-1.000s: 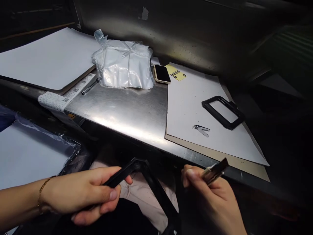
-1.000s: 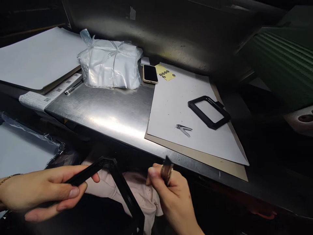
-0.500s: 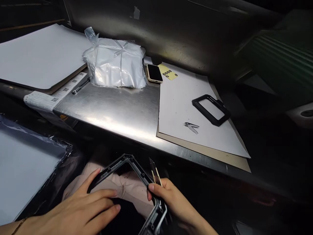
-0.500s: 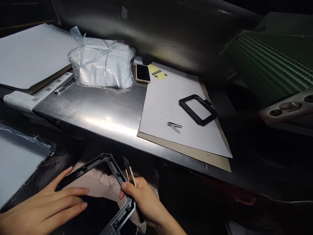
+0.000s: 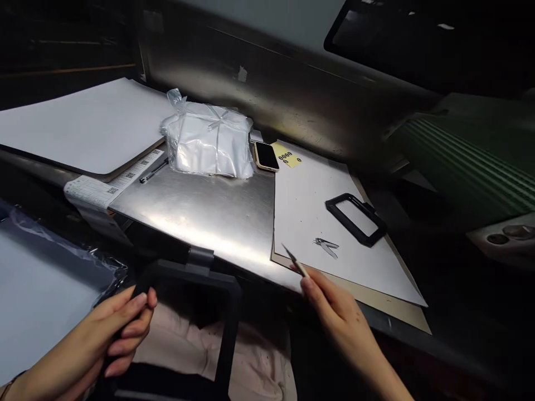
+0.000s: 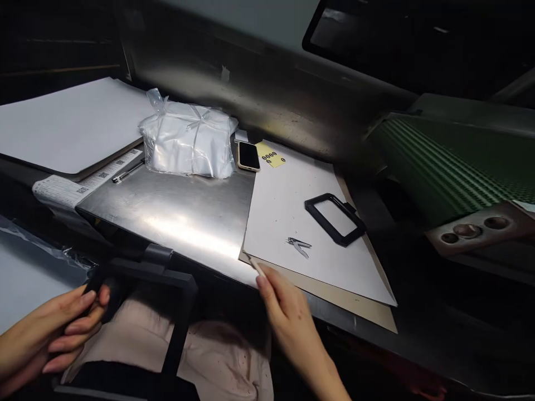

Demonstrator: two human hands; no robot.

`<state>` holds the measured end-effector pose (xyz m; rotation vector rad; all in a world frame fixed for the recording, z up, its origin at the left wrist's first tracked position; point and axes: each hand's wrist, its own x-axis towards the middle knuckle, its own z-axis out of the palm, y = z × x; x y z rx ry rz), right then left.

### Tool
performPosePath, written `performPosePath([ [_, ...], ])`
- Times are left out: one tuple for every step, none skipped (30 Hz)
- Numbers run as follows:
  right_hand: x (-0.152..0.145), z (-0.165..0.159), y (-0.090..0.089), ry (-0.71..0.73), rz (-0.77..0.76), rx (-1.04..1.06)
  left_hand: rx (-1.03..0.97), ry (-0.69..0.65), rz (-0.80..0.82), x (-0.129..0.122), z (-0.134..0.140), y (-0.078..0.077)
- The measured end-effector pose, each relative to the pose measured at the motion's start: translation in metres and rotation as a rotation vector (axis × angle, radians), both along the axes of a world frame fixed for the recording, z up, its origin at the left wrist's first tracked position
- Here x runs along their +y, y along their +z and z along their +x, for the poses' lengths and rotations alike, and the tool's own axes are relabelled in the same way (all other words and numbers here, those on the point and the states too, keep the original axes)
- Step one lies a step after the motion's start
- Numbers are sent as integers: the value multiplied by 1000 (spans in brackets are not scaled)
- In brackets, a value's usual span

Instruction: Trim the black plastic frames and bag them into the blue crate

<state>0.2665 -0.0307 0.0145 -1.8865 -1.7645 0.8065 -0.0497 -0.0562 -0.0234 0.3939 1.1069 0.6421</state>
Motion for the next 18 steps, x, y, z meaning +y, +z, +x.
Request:
performPosePath([
  [13, 8, -1, -19, 87, -90, -11, 0, -3, 3, 0, 3],
  [26, 15, -5, -38, 154, -164, -22, 16, 4, 5, -1, 5],
  [39, 21, -10, -56, 210, -231, -30, 29, 10, 6, -2, 7],
  [51, 26, -16, -67, 254, -296, -31, 45, 15, 6, -4, 8],
  [63, 29, -22, -71, 289, -353, -27, 59, 19, 6, -6, 8],
  [75, 30, -27, -68, 323, -403, -22, 66, 21, 5, -9, 8],
  [86, 28, -30, -58, 357, -444, -17, 73, 24, 5, -13, 8],
  [97, 23, -31, -38, 396, -474, -13, 81, 28, 6, -17, 7],
  [109, 15, -29, -5, 436, -491, -12, 93, 37, 7, -21, 7],
  [121, 4, -26, 38, 476, -494, -14, 114, 48, 8, -25, 6],
  [135, -9, -22, 88, 511, -488, -25, 136, 55, 9, -30, 6],
  [149, -24, -17, 139, 539, -474, -40, 163, 62, 11, -34, 6],
  [165, -39, -12, 185, 558, -460, -57, 188, 68, 12, -38, 5],
  [182, -55, -8, 217, 570, -450, -74, 210, 67, 12, -42, 5],
  [198, -69, -5, 240, 573, -445, -90, 233, 63, 12, -46, 4],
  [215, -82, -3, 252, 569, -447, -104, 256, 57, 12, -49, 3],
  [230, -93, -3, 260, 558, -451, -117, 278, 48, 11, -52, 2],
  [243, -102, -4, 266, 541, -456, -128, 302, 38, 10, -55, 1],
])
